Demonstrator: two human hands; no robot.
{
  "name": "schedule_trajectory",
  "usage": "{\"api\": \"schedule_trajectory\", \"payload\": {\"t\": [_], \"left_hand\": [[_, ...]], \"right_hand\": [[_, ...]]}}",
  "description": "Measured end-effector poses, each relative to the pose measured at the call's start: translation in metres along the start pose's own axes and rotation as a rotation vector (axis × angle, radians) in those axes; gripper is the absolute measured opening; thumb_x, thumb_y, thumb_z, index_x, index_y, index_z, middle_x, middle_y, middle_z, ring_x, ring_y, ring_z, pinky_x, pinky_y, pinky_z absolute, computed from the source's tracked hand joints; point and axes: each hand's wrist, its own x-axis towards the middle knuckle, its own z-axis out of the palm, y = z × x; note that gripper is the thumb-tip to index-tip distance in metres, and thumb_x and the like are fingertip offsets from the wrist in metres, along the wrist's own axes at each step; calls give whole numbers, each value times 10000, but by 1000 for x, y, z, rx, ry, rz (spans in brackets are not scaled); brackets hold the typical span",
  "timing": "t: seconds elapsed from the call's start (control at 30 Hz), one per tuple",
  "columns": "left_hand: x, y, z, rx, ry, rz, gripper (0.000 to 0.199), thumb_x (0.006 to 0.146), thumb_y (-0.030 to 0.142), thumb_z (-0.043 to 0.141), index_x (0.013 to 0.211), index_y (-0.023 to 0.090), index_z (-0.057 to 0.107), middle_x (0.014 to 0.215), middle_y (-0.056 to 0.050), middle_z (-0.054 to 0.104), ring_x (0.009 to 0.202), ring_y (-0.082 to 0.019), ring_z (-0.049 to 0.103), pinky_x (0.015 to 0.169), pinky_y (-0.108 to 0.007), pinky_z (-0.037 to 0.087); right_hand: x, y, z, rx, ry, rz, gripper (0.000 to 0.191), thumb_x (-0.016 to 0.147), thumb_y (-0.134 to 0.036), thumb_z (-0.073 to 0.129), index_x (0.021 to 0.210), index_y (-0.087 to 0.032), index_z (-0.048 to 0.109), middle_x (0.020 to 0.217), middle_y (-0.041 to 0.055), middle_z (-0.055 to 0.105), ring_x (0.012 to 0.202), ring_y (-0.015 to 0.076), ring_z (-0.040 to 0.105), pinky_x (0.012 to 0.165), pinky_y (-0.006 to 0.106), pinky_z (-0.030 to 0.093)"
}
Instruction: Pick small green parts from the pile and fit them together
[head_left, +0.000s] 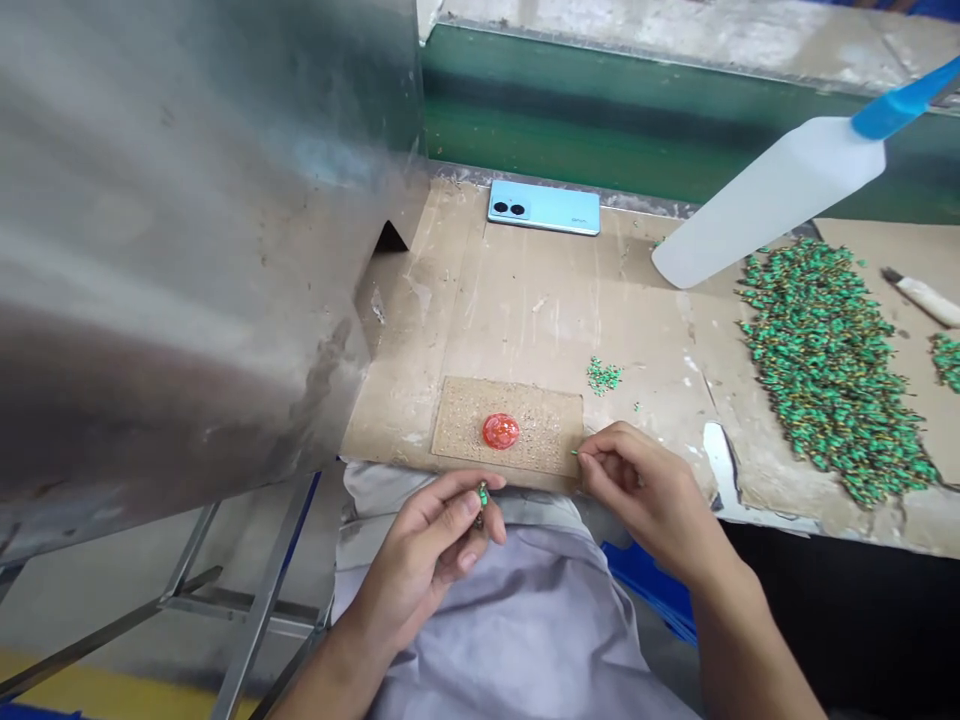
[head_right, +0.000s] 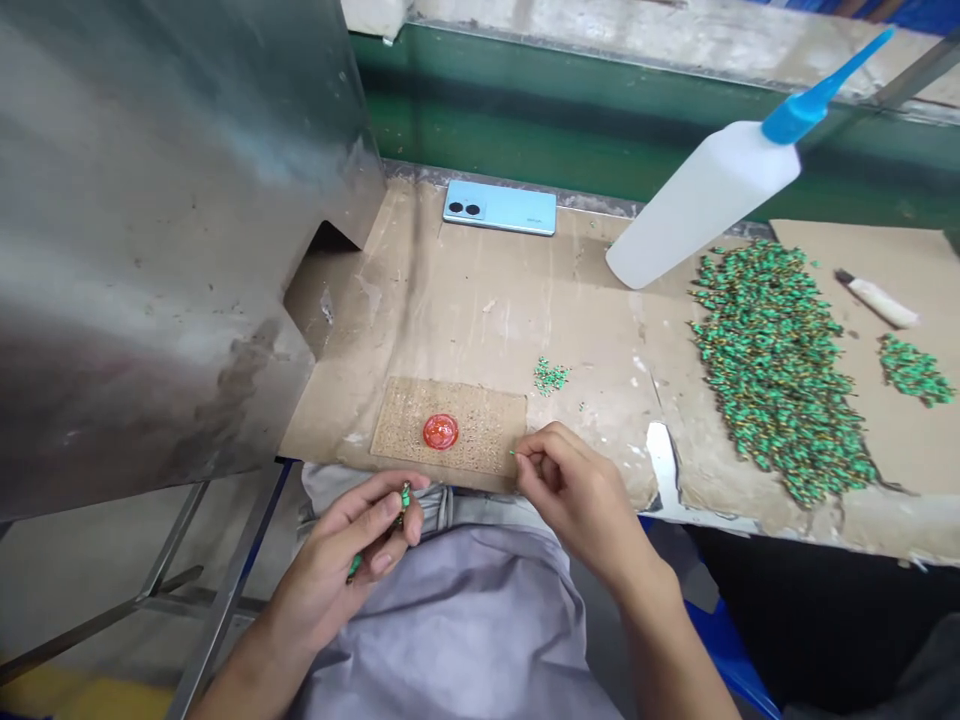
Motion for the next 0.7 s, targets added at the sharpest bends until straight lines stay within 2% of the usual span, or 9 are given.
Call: {"api": "schedule_trajectory", "payload": {"t": [0.13,0.3,0.47,0.7], "left_hand": [[-1,-1,5,15,19,-24,262,899,368,856,1001,148,754,773,-79,778,506,-36,472,473,-136,257],[0,0,8,36,30,-18,265,871,340,883,942,148,716,819,-101,809,505,-32,472,479,-136,264],[0,1,8,47,15,-7,242,851,331,903,912,139,768,826,-87,800,493,-24,479,456,-130,268],[2,2,8,14,34,-2,217,838,307,912,921,142,798,831,-80,788,512,-32,503,442,-119,278]], "right_hand": [[4,1,6,-36,68,-3,109,1040,-238,593,950,-215,652,805,-17,590,597,117,511,581,274,425],[22,3,9,-123,189,28,94,1012,-236,597,948,-210,660,832,3,633,637,144,537,636,300,430],[34,3,14,-134,190,55,106,986,-245,597,906,-208,657,809,7,638,647,159,567,648,305,440],[38,7,19,-159,187,71,117,957,-253,573,869,-209,637,791,30,637,643,182,566,637,322,425]]}}
